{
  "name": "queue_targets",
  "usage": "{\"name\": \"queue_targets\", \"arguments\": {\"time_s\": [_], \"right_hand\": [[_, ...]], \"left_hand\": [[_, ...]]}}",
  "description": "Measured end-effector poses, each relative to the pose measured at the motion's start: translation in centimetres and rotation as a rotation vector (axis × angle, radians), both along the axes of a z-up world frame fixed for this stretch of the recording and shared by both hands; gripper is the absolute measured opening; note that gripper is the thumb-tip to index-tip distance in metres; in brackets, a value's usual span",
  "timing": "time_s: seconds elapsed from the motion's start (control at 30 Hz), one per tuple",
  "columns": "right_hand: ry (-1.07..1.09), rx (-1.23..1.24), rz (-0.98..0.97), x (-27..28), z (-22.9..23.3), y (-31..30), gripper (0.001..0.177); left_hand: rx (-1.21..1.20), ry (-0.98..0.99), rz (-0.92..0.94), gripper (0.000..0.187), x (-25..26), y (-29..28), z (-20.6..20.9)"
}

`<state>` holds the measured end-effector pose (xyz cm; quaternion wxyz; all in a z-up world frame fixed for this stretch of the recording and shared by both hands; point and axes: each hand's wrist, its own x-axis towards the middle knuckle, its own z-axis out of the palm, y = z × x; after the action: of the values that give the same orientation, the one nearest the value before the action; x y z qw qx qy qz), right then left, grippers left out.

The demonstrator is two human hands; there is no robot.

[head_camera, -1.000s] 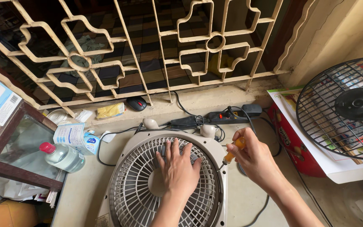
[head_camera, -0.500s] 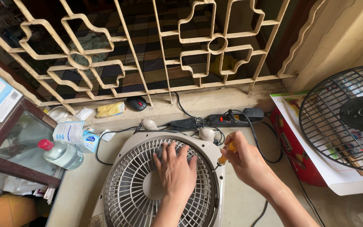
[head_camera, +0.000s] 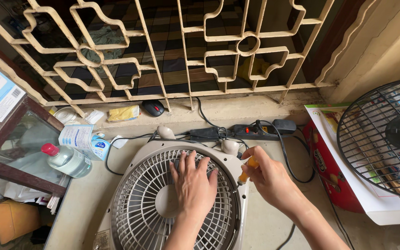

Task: The person uses a screwdriver to loosen and remove screws from the front grille of a white electric fan. They then detach the grille from the fan body and set it aside.

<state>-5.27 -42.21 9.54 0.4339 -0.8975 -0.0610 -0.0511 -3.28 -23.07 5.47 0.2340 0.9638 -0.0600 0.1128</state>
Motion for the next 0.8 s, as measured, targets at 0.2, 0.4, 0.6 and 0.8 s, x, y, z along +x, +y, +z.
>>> {"name": "queue_targets", "arguments": {"time_s": [0.2,0.4,0.6,0.8], "right_hand": [[0.096,0.001,-0.061,0.0,0.6,0.5,0.023],[0.147,-0.025,-0.097,0.3,0.3,0.5,0.023],[0.122,-0.044,-0.048,0.4,0.3,0.8,0.023],[0.137,-0.113,-0.027,0.5,0.8,1.4,0.026]], "left_hand": [[-0.02,-0.004,0.0,0.045,-0.2,0.1,-0.2],[-0.005,-0.013,0.001,0.042,-0.2,0.1,-0.3],[-0.015,-0.012,0.004,0.045,-0.3,0.0,-0.5],[-0.02,-0.022,0.0,0.041,-0.3,0.1,-0.5]]}}
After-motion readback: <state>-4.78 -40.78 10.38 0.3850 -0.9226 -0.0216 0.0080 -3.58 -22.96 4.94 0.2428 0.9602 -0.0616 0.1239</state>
